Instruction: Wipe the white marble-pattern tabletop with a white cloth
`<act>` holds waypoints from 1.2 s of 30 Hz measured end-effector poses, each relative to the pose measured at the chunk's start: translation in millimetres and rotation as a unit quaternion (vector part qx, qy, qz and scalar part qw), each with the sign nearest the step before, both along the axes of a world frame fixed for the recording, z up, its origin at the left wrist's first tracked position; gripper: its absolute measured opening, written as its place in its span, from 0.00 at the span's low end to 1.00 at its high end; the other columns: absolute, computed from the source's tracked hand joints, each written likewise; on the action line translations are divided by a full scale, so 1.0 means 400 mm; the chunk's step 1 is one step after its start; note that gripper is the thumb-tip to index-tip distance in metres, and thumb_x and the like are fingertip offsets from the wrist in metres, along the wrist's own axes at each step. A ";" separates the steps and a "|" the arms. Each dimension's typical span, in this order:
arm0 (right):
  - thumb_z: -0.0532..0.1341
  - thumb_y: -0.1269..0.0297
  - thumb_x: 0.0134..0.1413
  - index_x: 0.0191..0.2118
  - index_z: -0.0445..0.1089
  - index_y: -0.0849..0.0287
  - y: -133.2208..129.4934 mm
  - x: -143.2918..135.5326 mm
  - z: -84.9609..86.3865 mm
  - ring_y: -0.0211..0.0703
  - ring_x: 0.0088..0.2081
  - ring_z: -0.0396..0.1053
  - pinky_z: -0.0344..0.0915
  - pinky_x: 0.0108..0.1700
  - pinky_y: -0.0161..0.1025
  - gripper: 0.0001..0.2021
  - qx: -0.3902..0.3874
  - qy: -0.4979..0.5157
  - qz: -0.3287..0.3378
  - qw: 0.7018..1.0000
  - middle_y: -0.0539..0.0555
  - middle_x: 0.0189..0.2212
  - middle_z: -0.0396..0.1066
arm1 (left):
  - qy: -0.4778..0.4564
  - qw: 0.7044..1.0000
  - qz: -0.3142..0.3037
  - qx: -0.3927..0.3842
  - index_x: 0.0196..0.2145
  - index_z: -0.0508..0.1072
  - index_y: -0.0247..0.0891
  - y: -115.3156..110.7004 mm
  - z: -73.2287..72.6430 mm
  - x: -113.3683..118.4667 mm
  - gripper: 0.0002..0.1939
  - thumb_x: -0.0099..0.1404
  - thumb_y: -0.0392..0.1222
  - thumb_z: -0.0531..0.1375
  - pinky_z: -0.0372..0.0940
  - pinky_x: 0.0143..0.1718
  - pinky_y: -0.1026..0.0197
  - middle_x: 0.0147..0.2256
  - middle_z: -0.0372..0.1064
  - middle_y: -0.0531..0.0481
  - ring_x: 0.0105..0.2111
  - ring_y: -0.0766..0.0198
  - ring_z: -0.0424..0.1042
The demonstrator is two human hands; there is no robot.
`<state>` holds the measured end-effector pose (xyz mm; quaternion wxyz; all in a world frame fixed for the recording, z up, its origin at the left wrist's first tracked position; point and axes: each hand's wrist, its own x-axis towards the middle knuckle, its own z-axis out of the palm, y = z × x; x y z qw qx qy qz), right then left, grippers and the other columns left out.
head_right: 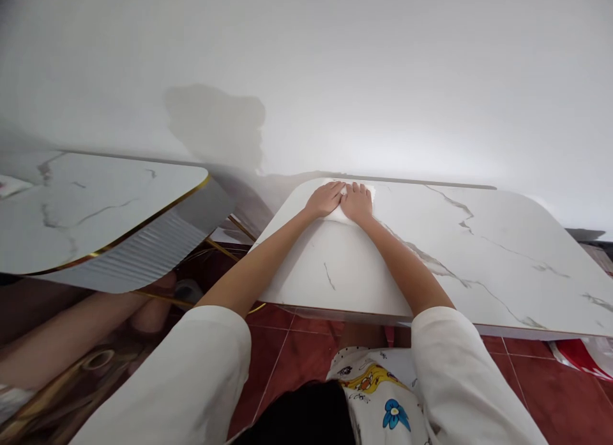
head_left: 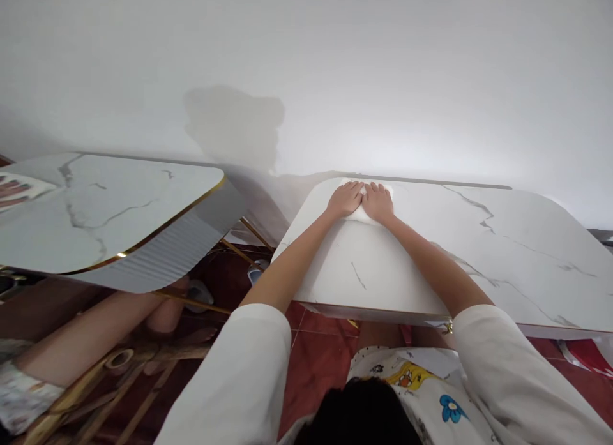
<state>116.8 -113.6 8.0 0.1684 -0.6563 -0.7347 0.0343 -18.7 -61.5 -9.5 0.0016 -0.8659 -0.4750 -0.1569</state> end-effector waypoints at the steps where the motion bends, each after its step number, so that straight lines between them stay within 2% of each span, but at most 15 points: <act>1: 0.42 0.65 0.67 0.68 0.54 0.65 -0.015 -0.004 0.001 0.56 0.69 0.48 0.46 0.67 0.52 0.26 0.002 0.000 -0.002 1.000 0.59 0.69 0.53 | 0.000 1.000 0.000 0.000 0.63 0.61 0.35 -0.013 0.000 -0.003 0.26 0.72 0.41 0.42 0.53 0.65 0.51 0.64 0.59 0.43 0.64 0.56 0.57; 5: 0.43 0.65 0.67 0.65 0.58 0.65 -0.071 -0.022 0.006 0.56 0.67 0.50 0.50 0.65 0.52 0.25 0.013 0.000 -0.011 1.000 0.61 0.68 0.54 | -0.007 1.000 0.012 0.003 0.62 0.62 0.38 -0.065 0.004 -0.011 0.25 0.71 0.41 0.43 0.54 0.64 0.52 0.63 0.61 0.44 0.64 0.58 0.58; 9: 0.44 0.66 0.67 0.62 0.62 0.68 -0.128 -0.042 0.011 0.57 0.65 0.54 0.54 0.62 0.52 0.23 0.023 0.003 -0.025 0.999 0.65 0.65 0.58 | 0.008 1.000 0.024 0.007 0.62 0.62 0.35 -0.130 0.016 -0.016 0.25 0.71 0.40 0.43 0.55 0.63 0.51 0.63 0.61 0.42 0.63 0.56 0.58; 15: 0.44 0.66 0.68 0.62 0.61 0.69 -0.239 -0.075 0.023 0.58 0.66 0.52 0.52 0.63 0.53 0.23 -0.016 0.005 -0.032 0.999 0.68 0.66 0.57 | 0.024 0.997 0.063 -0.023 0.64 0.60 0.32 -0.291 0.047 -0.026 0.27 0.72 0.41 0.41 0.51 0.65 0.48 0.65 0.57 0.40 0.66 0.54 0.54; 18: 0.43 0.66 0.68 0.64 0.58 0.68 -0.297 -0.091 0.026 0.58 0.68 0.48 0.48 0.65 0.55 0.24 -0.046 0.011 -0.027 0.999 0.65 0.68 0.53 | 0.034 0.995 0.095 -0.017 0.64 0.61 0.38 -0.374 0.064 -0.035 0.26 0.72 0.42 0.41 0.52 0.64 0.43 0.65 0.58 0.42 0.65 0.52 0.55; 21: 0.44 0.66 0.67 0.67 0.54 0.68 -0.350 -0.105 0.026 0.60 0.70 0.44 0.44 0.66 0.56 0.26 -0.053 0.013 -0.016 0.998 0.65 0.69 0.50 | 0.038 0.992 0.115 -0.030 0.64 0.62 0.43 -0.435 0.075 -0.053 0.26 0.73 0.43 0.42 0.52 0.64 0.42 0.65 0.58 0.45 0.66 0.52 0.55; 27: 0.44 0.64 0.67 0.67 0.52 0.71 -0.452 -0.136 0.025 0.63 0.70 0.43 0.42 0.67 0.59 0.27 -0.050 0.026 0.000 0.998 0.68 0.70 0.47 | 0.033 0.990 0.101 -0.092 0.67 0.56 0.40 -0.509 0.074 -0.103 0.28 0.72 0.44 0.41 0.49 0.67 0.44 0.69 0.50 0.46 0.68 0.52 0.48; 31: 0.44 0.63 0.66 0.66 0.55 0.70 -0.502 -0.148 0.021 0.64 0.69 0.45 0.44 0.66 0.60 0.27 -0.042 0.026 0.006 0.999 0.70 0.69 0.50 | 0.021 0.990 0.118 -0.080 0.65 0.61 0.43 -0.557 0.060 -0.117 0.27 0.71 0.44 0.42 0.50 0.67 0.46 0.68 0.53 0.48 0.68 0.54 0.51; 36: 0.45 0.64 0.65 0.63 0.59 0.69 -0.521 -0.130 0.016 0.63 0.69 0.47 0.46 0.66 0.59 0.25 -0.037 0.030 0.022 0.999 0.69 0.68 0.52 | -0.001 0.990 0.131 -0.047 0.62 0.64 0.46 -0.591 0.051 -0.101 0.25 0.70 0.44 0.43 0.54 0.65 0.44 0.65 0.58 0.49 0.66 0.53 0.55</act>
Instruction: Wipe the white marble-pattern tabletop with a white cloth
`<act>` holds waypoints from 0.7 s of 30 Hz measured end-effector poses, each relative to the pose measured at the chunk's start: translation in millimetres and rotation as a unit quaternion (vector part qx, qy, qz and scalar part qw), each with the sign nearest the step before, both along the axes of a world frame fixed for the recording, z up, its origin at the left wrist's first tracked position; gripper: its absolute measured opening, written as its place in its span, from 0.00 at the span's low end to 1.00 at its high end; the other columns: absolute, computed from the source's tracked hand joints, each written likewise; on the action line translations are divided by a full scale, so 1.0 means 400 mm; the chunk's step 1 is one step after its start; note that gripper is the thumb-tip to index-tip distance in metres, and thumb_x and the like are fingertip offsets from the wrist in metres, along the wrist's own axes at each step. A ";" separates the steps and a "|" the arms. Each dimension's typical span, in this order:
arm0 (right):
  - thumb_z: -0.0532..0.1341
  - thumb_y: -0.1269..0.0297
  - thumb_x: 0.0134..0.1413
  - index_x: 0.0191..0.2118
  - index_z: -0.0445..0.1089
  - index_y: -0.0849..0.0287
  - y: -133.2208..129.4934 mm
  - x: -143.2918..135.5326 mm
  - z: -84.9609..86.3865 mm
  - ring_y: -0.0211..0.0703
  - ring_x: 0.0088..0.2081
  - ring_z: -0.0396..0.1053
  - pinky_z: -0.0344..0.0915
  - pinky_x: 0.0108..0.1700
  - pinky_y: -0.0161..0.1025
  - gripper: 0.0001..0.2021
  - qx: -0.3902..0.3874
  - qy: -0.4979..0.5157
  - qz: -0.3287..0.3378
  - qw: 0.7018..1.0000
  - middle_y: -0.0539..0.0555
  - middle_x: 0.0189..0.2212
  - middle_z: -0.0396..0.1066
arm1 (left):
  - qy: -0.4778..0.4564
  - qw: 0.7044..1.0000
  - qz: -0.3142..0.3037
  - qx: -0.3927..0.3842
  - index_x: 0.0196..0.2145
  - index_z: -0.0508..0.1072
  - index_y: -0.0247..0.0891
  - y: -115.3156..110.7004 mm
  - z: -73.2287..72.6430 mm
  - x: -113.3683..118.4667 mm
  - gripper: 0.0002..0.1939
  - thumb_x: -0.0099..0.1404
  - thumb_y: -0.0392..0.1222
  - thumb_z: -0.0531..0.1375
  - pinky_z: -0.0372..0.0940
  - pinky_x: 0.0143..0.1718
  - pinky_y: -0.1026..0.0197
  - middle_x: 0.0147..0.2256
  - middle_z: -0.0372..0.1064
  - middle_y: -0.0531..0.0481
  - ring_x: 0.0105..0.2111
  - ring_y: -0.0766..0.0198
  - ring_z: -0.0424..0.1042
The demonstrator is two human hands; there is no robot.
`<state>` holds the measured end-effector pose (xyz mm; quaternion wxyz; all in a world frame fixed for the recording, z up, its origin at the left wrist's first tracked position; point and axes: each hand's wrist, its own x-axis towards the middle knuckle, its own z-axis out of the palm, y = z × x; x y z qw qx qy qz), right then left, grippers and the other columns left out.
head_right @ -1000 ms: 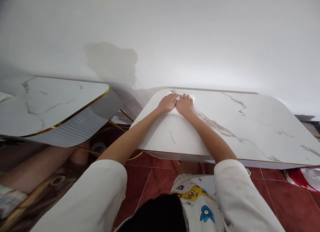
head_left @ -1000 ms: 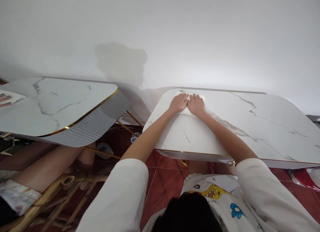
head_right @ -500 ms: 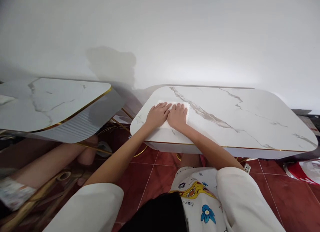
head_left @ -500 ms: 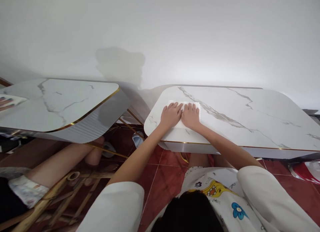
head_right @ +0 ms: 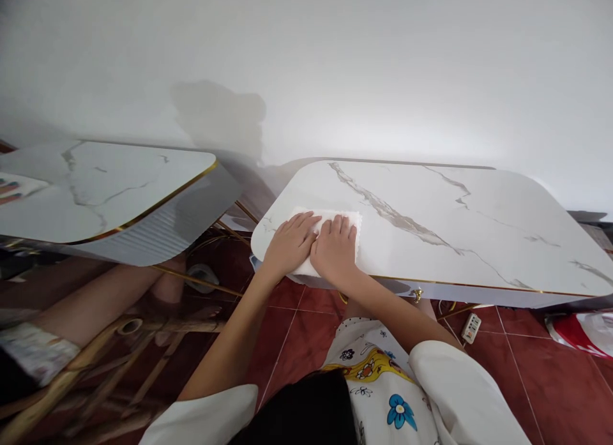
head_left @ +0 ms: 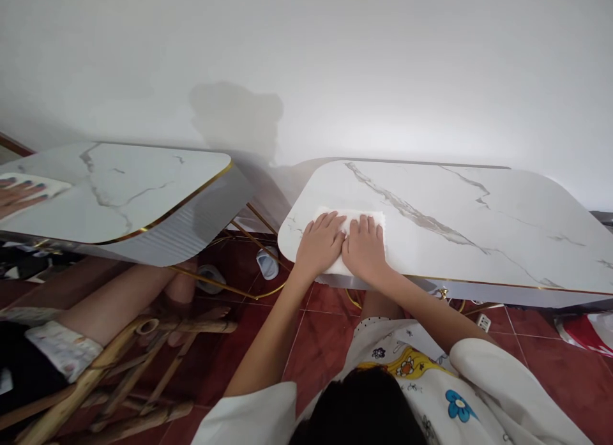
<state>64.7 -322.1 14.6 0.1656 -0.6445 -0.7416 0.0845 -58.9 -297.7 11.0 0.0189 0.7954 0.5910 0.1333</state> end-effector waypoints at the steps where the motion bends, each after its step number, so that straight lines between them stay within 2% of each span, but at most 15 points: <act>1: 0.45 0.64 0.65 0.63 0.59 0.68 -0.002 0.008 0.000 0.62 0.69 0.47 0.46 0.66 0.59 0.25 0.001 0.002 0.001 1.000 0.69 0.68 0.52 | -0.001 1.000 0.001 0.001 0.62 0.64 0.47 -0.004 0.000 0.008 0.25 0.70 0.44 0.44 0.54 0.65 0.44 0.65 0.58 0.49 0.66 0.53 0.55; 7: 0.45 0.65 0.64 0.63 0.59 0.67 -0.037 0.078 0.001 0.61 0.69 0.46 0.46 0.66 0.59 0.25 -0.005 0.008 -0.017 1.000 0.68 0.68 0.52 | 0.007 1.000 -0.004 -0.007 0.62 0.63 0.45 -0.035 0.004 0.083 0.25 0.71 0.43 0.43 0.53 0.65 0.44 0.66 0.57 0.49 0.66 0.52 0.54; 12: 0.44 0.66 0.65 0.64 0.58 0.67 -0.048 0.118 0.006 0.60 0.70 0.45 0.45 0.67 0.59 0.25 -0.022 -0.004 -0.021 1.000 0.67 0.69 0.49 | -0.004 1.000 -0.005 -0.013 0.62 0.63 0.44 -0.045 0.004 0.130 0.25 0.70 0.42 0.44 0.53 0.65 0.40 0.66 0.57 0.46 0.66 0.50 0.53; 16: 0.44 0.66 0.65 0.64 0.57 0.69 -0.003 0.123 0.003 0.63 0.70 0.44 0.45 0.66 0.60 0.25 -0.019 -0.017 -0.009 1.000 0.68 0.69 0.49 | -0.011 0.999 0.002 -0.031 0.62 0.63 0.42 -0.006 0.012 0.136 0.25 0.70 0.41 0.44 0.51 0.65 0.39 0.66 0.56 0.45 0.67 0.49 0.53; 21: 0.44 0.66 0.65 0.61 0.60 0.67 0.099 0.121 0.000 0.63 0.69 0.46 0.46 0.65 0.60 0.23 0.010 -0.033 -0.018 0.999 0.68 0.68 0.51 | -0.023 0.999 -0.019 -0.023 0.61 0.63 0.42 0.100 0.016 0.133 0.24 0.70 0.41 0.44 0.50 0.65 0.41 0.65 0.57 0.44 0.66 0.51 0.53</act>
